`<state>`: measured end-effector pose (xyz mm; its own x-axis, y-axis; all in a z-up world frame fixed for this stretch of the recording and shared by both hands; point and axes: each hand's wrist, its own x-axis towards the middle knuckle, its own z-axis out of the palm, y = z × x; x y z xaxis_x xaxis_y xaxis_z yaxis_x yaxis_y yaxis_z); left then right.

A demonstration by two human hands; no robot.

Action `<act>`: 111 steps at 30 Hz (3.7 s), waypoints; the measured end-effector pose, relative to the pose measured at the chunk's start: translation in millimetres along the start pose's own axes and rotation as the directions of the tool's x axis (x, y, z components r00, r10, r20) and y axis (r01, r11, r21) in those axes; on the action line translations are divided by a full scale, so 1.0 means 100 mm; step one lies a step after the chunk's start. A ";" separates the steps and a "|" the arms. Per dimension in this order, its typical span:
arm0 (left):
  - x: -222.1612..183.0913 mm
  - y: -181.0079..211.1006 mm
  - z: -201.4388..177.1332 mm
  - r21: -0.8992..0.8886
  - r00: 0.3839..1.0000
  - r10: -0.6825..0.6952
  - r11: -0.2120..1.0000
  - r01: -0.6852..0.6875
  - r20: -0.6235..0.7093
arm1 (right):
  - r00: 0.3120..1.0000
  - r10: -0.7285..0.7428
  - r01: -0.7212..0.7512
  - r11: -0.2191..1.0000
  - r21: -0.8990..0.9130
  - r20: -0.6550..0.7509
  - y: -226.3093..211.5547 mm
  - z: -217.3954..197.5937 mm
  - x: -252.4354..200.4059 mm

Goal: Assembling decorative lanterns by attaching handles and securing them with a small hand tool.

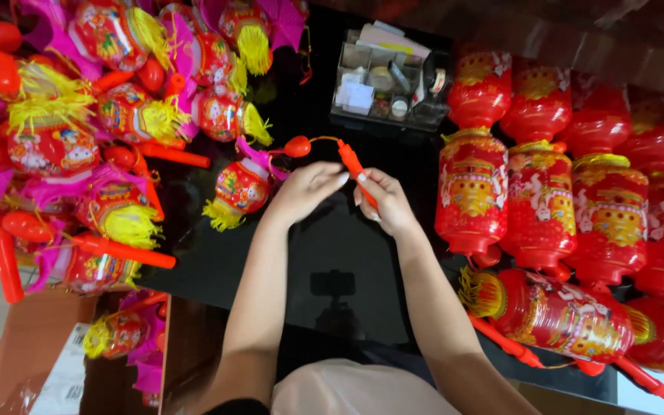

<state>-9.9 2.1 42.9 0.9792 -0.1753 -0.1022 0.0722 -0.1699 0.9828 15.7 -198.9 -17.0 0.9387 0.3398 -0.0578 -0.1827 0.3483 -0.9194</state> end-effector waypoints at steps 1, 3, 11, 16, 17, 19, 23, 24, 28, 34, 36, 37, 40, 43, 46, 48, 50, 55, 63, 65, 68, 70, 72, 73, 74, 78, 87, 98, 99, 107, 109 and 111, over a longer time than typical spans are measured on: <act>-0.11 0.08 -0.06 0.000 1.000 0.011 1.000 -0.011 0.003 | 1.000 -0.010 0.010 1.000 -0.005 -0.001 -0.06 0.03 -0.01; -0.38 0.21 -0.19 0.277 0.940 0.265 0.940 -0.201 -0.215 | 1.000 0.020 -0.019 0.998 0.057 -0.019 -0.15 0.11 -0.06; -0.48 -0.20 -0.57 0.817 0.718 0.537 0.571 0.078 -0.443 | 0.997 0.061 -0.047 0.971 0.233 -0.051 0.07 -0.08 0.09; -0.53 -0.16 -0.44 0.696 0.751 0.336 0.683 0.221 -0.569 | 0.992 0.124 -0.109 0.930 0.351 -0.021 -0.19 0.07 -0.07; -0.55 -0.11 -0.43 0.591 0.779 0.191 0.762 0.266 -0.598 | 0.994 0.108 -0.102 0.934 0.341 0.000 -0.27 0.14 -0.10; -0.51 -0.12 -0.45 0.478 0.795 0.044 0.818 0.319 -0.606 | 0.996 0.090 -0.093 0.938 0.335 0.023 -0.32 0.18 -0.12; -0.13 -0.55 -0.39 -0.377 0.889 -0.354 0.896 0.233 -0.291 | 0.996 0.087 -0.087 0.904 0.418 0.020 -0.13 0.07 -0.05; 0.01 -0.71 -0.34 -0.745 0.941 -0.313 0.657 0.117 -0.128 | 0.997 0.070 -0.083 0.891 0.447 0.045 -0.09 0.03 -0.03; 0.28 -0.91 -0.49 -0.849 0.963 -0.229 0.472 0.236 0.141 | 0.998 0.036 -0.058 0.875 0.480 0.054 -0.11 0.00 -0.04; -0.03 -0.20 -0.44 -0.690 0.942 0.079 0.701 0.181 0.327 | 0.995 0.102 -0.096 0.901 0.424 0.009 -0.07 -0.14 0.01; -0.05 -0.21 -0.46 -0.651 0.901 0.101 0.725 0.224 0.422 | 0.986 0.160 -0.164 0.888 0.431 0.044 -0.02 -0.19 0.04; -0.04 -0.33 -0.47 -0.649 0.902 0.094 0.726 0.227 0.421 | 0.985 0.164 -0.167 0.885 0.435 0.046 -0.05 -0.16 0.01; -0.03 -0.39 -0.53 -0.601 0.890 0.050 0.754 0.264 0.453 | 0.977 0.204 -0.208 0.891 0.403 0.053 -0.16 -0.10 -0.01; -0.11 -0.11 -0.51 -0.607 0.883 0.038 0.740 0.289 0.467 | 0.971 0.232 -0.235 0.884 0.404 0.057 -0.21 -0.10 -0.06; -0.04 -0.23 -0.56 -0.574 0.875 0.014 0.760 0.305 0.484 | 0.963 0.262 -0.265 0.879 0.397 0.062 -0.22 -0.09 -0.06; -0.01 -0.34 -0.59 -0.567 0.881 0.007 0.768 0.298 0.473 | 0.969 0.228 -0.248 0.881 0.402 0.097 -0.22 -0.07 -0.06; -0.01 -0.36 -0.58 -0.564 0.886 0.004 0.772 0.293 0.464 | 0.968 0.229 -0.251 0.879 0.405 0.102 -0.18 -0.10 -0.06; 0.02 -0.48 -0.56 -0.550 0.895 -0.001 0.789 0.275 0.447 | 0.975 0.192 -0.220 0.884 0.413 0.109 -0.08 -0.13 -0.03; 0.02 -0.58 -0.35 -0.282 0.968 0.228 0.940 -0.191 0.104 | 0.997 -0.073 0.075 0.989 0.128 -0.025 -0.01 0.03 -0.08; 0.21 -1.03 -0.28 -0.130 0.950 0.307 0.946 -0.297 0.063 | 0.984 -0.179 0.177 0.981 -0.079 -0.023 0.12 -0.05 -0.08; 0.15 -0.85 -0.28 0.146 0.887 0.462 0.877 -0.457 0.002 | 0.918 -0.392 0.382 0.841 -0.383 0.055 0.05 0.06 -0.12; 0.02 -0.48 -0.29 0.264 0.846 0.532 0.820 -0.507 -0.027 | 0.865 -0.486 0.483 0.739 -0.470 0.125 0.03 0.11 -0.14; -0.05 -0.13 -0.28 0.275 0.729 0.681 0.716 -0.642 -0.069 | 0.752 -0.642 0.598 0.572 -0.561 0.146 0.10 0.07 -0.14; -0.02 -0.21 -0.25 0.276 0.729 0.681 0.716 -0.642 -0.071 | 0.753 -0.642 0.598 0.573 -0.560 0.148 0.03 0.13 -0.15; 0.01 -0.29 -0.22 0.383 0.664 0.743 0.641 -0.665 -0.092 | 0.670 -0.706 0.670 0.444 -0.595 0.228 -0.04 0.18 -0.16; 0.17 -0.47 -0.13 0.398 0.365 0.916 0.400 -0.825 -0.164 | 0.426 -0.815 0.766 0.095 -0.636 0.392 -0.14 0.35 -0.19; 0.07 -0.42 -0.15 0.471 0.078 0.995 0.098 -0.877 -0.062 | 0.206 -0.822 0.768 -0.201 -0.609 0.530 0.24 0.02 -0.26; 0.01 -0.46 -0.17 0.453 0.328 0.939 0.339 -0.825 -0.104 | 0.390 -0.893 0.755 0.169 -0.634 0.225 0.09 0.26 -0.24; -0.05 -0.37 -0.18 0.455 0.453 0.878 0.471 -0.755 -0.156 | 0.535 -0.829 0.684 0.313 -0.659 0.163 0.05 0.25 -0.25; -0.13 -0.31 -0.50 0.836 0.596 0.757 0.489 -0.248 -0.266 | 0.888 -0.401 0.362 0.912 -0.195 -0.226 0.13 0.25 -0.17; -0.12 -0.51 -0.61 0.827 0.680 0.658 0.546 -0.136 -0.323 | 0.916 -0.307 0.308 0.951 -0.038 -0.258 0.20 0.23 -0.12; -0.22 -0.39 -0.70 0.722 0.900 0.282 0.690 0.051 -0.332 | 0.932 -0.270 0.259 0.963 -0.079 -0.241 0.25 0.21 -0.11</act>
<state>-20.9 80.2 17.0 0.9647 0.1168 0.2359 -0.0372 -0.8266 0.5615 -4.8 -176.0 -30.9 0.9948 0.0115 0.1008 0.0902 0.3546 -0.9307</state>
